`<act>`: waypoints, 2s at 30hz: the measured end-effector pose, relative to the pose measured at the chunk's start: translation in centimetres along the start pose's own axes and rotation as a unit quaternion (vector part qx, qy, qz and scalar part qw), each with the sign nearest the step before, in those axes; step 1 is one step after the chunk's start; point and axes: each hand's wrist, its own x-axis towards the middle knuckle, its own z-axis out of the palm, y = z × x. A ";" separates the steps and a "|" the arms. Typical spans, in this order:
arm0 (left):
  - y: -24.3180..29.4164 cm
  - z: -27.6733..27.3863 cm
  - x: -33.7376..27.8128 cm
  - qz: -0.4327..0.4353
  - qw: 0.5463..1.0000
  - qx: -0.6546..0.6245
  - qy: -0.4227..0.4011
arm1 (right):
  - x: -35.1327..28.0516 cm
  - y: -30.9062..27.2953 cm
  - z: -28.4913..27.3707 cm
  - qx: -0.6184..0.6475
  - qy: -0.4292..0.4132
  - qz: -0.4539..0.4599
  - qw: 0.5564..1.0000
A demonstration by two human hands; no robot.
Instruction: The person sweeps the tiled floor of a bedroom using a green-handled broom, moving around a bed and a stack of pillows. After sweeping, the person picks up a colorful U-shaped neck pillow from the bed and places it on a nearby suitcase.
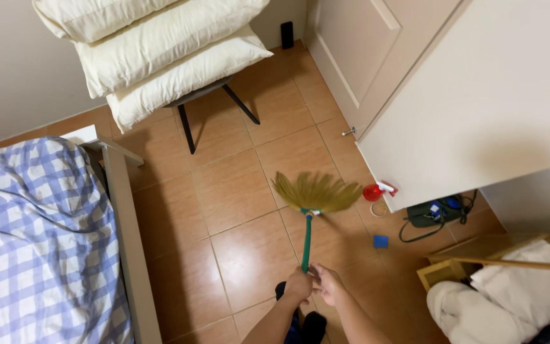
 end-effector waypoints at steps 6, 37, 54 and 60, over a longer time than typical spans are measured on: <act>-6.2 -6.2 -6.0 0.017 0.936 -0.344 -0.077 | -3.1 5.0 3.5 0.044 -0.111 0.002 0.993; -7.4 -21.2 -11.9 -0.081 0.911 -0.323 -0.245 | -7.0 13.9 20.8 0.247 0.031 -0.102 0.963; -2.6 -10.7 2.8 0.078 0.979 0.016 -0.189 | -10.9 6.0 16.5 0.369 0.069 -0.196 0.906; -5.1 -8.2 -6.1 -0.026 0.968 0.044 -0.246 | -6.9 15.5 13.1 0.384 0.025 -0.199 0.901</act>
